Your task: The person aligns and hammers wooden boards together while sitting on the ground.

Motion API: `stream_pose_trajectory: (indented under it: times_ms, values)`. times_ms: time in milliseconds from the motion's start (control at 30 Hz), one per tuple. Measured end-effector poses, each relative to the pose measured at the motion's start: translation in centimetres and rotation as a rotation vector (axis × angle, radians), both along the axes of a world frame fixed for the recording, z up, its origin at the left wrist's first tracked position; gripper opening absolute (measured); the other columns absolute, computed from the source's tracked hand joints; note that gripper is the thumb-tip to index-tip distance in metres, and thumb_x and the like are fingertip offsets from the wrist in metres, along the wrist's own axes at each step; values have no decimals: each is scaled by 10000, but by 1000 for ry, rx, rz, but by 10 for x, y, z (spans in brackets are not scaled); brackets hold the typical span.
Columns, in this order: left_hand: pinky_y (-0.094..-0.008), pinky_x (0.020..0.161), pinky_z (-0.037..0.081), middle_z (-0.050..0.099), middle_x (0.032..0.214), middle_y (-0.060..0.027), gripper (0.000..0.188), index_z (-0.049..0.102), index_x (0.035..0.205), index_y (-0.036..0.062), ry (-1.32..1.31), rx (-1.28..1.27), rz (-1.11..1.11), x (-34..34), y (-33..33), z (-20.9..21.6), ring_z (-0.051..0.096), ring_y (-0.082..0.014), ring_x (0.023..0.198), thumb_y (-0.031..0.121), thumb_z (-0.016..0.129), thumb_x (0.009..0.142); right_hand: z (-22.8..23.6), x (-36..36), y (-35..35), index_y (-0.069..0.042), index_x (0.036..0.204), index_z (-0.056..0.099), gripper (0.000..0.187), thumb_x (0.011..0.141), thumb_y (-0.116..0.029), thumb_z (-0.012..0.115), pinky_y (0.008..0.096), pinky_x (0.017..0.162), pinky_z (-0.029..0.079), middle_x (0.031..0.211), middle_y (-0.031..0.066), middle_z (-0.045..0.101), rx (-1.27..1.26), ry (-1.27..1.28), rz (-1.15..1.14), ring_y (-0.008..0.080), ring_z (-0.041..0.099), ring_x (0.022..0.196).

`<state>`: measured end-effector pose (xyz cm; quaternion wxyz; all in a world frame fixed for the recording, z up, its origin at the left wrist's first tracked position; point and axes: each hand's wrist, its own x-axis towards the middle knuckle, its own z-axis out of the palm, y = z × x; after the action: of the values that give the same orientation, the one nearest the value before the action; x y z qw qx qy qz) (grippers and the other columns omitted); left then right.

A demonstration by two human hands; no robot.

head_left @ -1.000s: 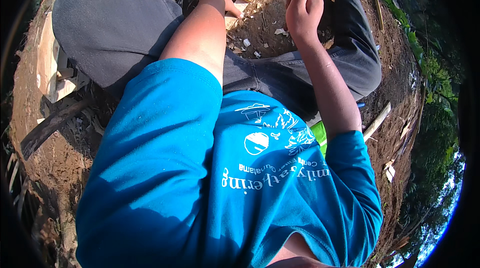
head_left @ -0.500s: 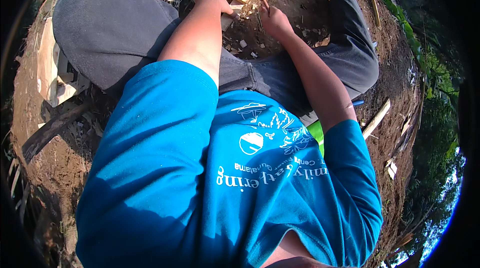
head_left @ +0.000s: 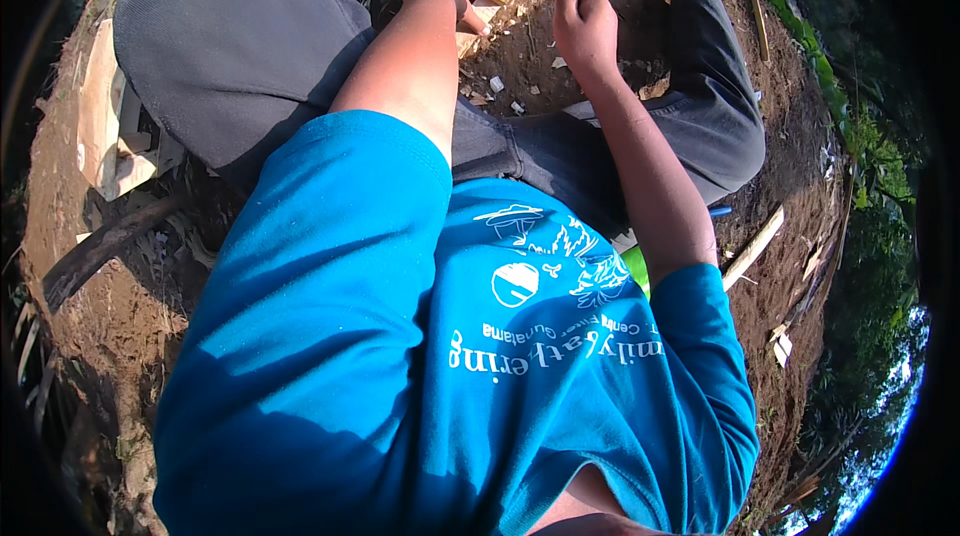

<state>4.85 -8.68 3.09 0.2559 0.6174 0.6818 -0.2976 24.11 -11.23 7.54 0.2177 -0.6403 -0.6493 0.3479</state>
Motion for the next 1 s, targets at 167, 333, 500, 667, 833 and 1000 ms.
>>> stream_pose_trajectory:
  times_ms: [167,333,500,667,833,1000]
  values:
    - [-730,1192,-56,-167,1709,-227,1486,-103,1655,92,-18,55,-5,8,6,-14,-138,-541,1539,773,783,676,-65,24,-1,41,1006,630,539,1045,-484,517,480,747,523,837,242,699,-96,-312,138,446,686,833]
    - [-712,1203,-57,-183,1702,-237,1473,-123,1650,92,-42,41,29,1,3,-15,-135,-538,1541,778,765,696,-13,-4,3,23,942,630,514,1052,-472,548,435,698,521,737,207,659,-64,-79,8,321,675,720]
    - [-715,1204,-41,-193,1699,-242,1515,-127,1651,102,-2,57,38,-4,6,-27,-121,-540,1543,795,782,656,-44,4,-4,22,1067,665,479,1038,-434,523,513,867,531,926,270,716,-157,-290,109,435,710,963]
    - [-727,1197,-31,-189,1700,-243,1549,-144,1648,110,21,5,27,-1,5,-4,-135,-528,1546,768,817,627,-25,-9,1,11,873,607,523,1041,-483,569,432,650,493,697,185,635,-53,-106,-4,294,625,652]
    - [-728,1197,-34,-200,1702,-227,1546,-153,1647,118,-25,41,9,16,15,-11,-142,-519,1548,765,816,631,-83,32,0,34,962,654,537,1022,-493,570,473,747,521,815,241,698,-116,-379,142,423,689,811]
    - [-722,1197,-49,-208,1703,-214,1510,-156,1646,115,9,-31,33,2,5,6,-154,-511,1549,749,808,671,-11,-13,6,29,981,657,507,1019,-470,578,504,776,522,867,261,702,-126,-98,2,447,695,876]
